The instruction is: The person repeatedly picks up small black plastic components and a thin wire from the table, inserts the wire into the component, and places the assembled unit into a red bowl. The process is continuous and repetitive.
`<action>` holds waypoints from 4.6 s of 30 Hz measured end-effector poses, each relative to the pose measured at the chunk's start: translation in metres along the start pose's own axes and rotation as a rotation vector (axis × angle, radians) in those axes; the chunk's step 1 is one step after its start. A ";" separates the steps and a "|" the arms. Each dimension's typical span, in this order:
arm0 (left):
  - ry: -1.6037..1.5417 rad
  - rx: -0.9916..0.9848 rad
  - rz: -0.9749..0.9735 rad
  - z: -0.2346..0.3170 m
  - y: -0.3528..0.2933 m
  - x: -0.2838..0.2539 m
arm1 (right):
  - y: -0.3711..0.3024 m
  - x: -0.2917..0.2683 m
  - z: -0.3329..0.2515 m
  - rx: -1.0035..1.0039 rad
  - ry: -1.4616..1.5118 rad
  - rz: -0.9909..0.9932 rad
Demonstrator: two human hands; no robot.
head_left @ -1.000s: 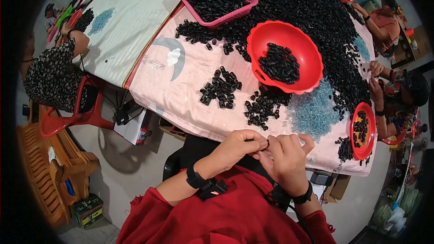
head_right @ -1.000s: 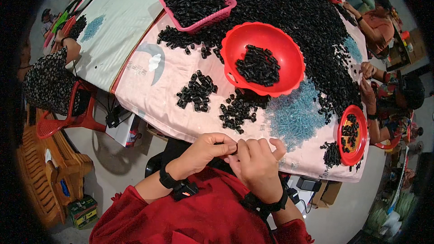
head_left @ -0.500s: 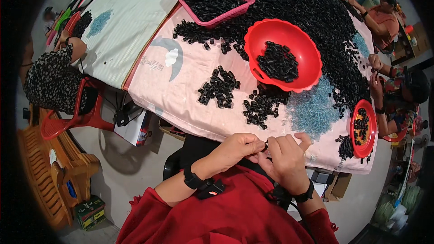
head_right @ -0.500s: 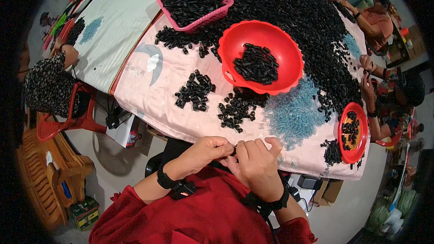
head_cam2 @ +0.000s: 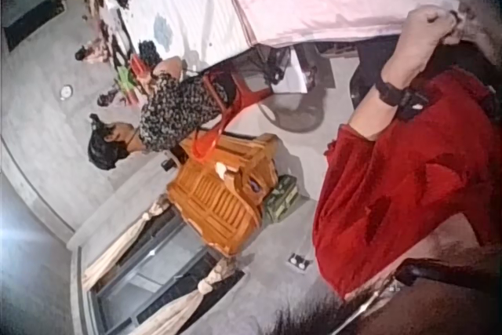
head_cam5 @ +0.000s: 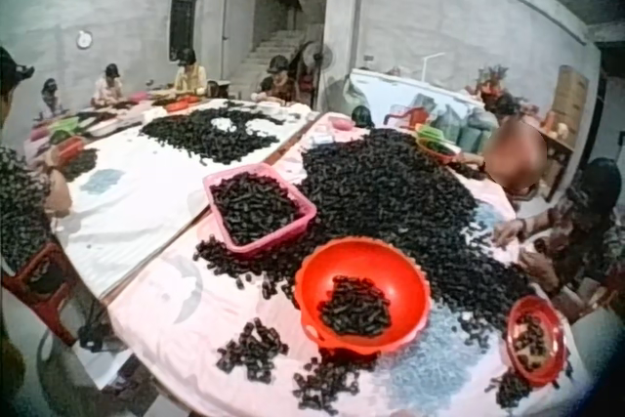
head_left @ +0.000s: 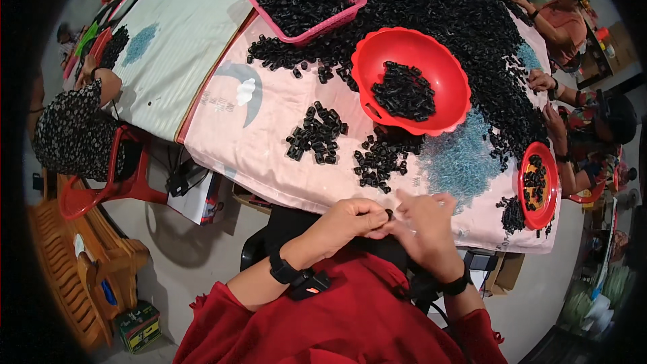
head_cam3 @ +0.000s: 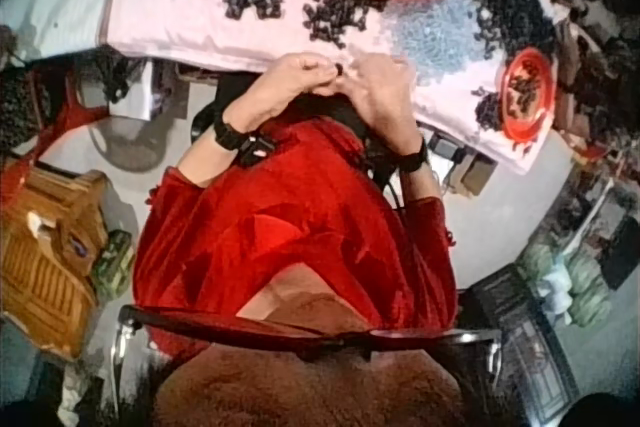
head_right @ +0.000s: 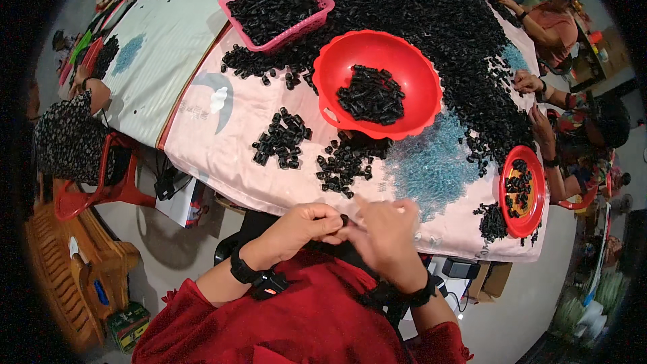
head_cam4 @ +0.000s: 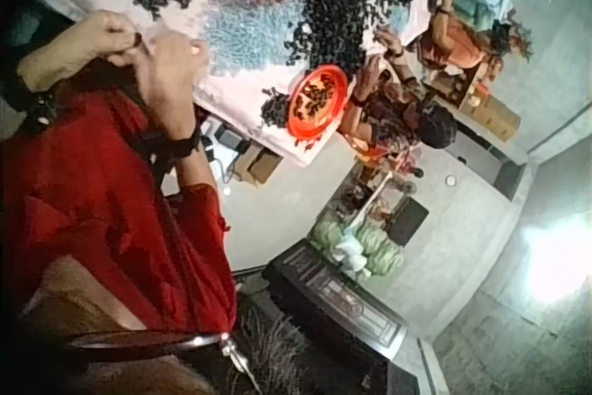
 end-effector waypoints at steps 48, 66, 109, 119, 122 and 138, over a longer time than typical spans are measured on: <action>0.119 0.214 0.120 0.134 0.068 -0.057 | -0.008 0.028 0.071 -0.070 -0.230 0.478; 0.833 0.129 0.658 0.140 0.044 -0.102 | -0.011 0.030 0.074 -0.068 -0.158 0.462; -0.027 0.079 -0.095 0.026 0.012 -0.007 | -0.002 -0.003 0.017 0.138 0.157 0.372; -0.010 0.141 -0.114 0.016 0.009 -0.005 | 0.012 -0.012 -0.021 0.068 0.190 0.282; -0.079 0.114 -0.116 0.008 0.009 -0.014 | 0.009 -0.012 -0.018 0.101 0.186 0.257; 0.016 0.122 -0.047 0.008 0.009 -0.014 | 0.010 -0.010 -0.019 0.037 0.176 0.286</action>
Point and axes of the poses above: each hand's wrist, its own y-axis towards the middle knuckle, its own x-axis out of the palm, z = x × y, the point moved 2 cm from there along y, towards the middle knuckle, and after that the axes turned 11 degrees about y, right-handed, at the moved point
